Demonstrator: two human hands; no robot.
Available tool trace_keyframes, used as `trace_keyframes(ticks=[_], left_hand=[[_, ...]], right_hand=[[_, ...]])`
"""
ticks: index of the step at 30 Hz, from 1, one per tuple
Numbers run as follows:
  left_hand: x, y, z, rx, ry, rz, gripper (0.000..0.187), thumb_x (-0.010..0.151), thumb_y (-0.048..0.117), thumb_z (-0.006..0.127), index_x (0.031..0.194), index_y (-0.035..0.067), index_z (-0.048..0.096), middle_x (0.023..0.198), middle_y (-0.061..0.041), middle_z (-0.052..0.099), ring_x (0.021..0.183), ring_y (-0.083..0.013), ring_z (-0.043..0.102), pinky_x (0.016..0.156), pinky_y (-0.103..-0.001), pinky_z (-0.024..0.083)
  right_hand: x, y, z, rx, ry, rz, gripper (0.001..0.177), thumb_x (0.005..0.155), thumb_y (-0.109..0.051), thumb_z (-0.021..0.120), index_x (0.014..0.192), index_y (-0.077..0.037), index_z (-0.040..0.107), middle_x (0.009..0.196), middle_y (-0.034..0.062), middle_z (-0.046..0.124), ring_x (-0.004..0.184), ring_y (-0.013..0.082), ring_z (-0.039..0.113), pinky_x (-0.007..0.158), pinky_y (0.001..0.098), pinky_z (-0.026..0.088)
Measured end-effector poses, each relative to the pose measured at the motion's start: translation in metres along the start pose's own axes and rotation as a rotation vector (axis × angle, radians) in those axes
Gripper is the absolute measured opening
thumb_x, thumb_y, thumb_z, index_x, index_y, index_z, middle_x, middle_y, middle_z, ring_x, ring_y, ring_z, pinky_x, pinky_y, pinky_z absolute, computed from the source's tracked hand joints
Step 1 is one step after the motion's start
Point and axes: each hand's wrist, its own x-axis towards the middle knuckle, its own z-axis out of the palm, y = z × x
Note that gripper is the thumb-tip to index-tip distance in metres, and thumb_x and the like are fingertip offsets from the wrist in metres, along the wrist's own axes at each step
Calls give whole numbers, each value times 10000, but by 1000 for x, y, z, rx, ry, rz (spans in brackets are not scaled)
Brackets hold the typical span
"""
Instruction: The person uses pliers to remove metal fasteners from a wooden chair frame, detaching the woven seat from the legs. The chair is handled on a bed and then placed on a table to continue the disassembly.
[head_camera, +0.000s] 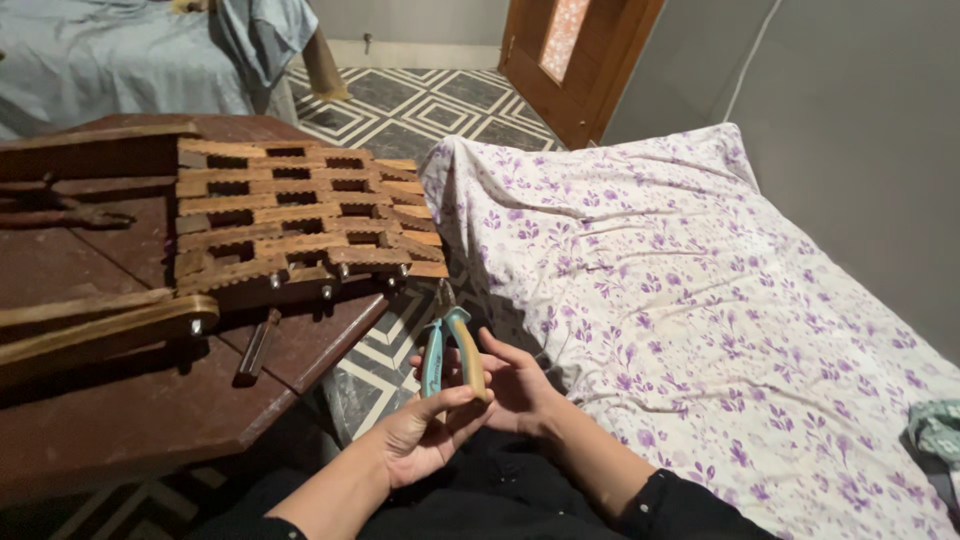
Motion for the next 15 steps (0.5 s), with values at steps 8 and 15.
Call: trace_keyframes(ticks=[8, 15], left_hand=[[7, -6, -1, 75, 81, -58, 468, 768, 86, 812, 1195, 16, 634, 1042, -98, 744, 1009, -193, 742, 983, -339, 578], [1, -6, 8, 509, 315, -256, 536, 728, 329, 863, 1198, 169, 663, 1059, 55, 670, 1004, -103, 651, 955, -407, 573]], right_hand=[[11, 9, -8, 19, 118, -47, 776, 949, -577, 542, 1473, -5, 506, 1386, 130, 612, 1282, 247, 595, 1158, 429, 443], [10, 18, -35, -35, 297, -52, 692, 893, -500, 651, 1365, 1, 590, 1226, 101, 681, 1169, 208, 657, 1062, 386, 528]])
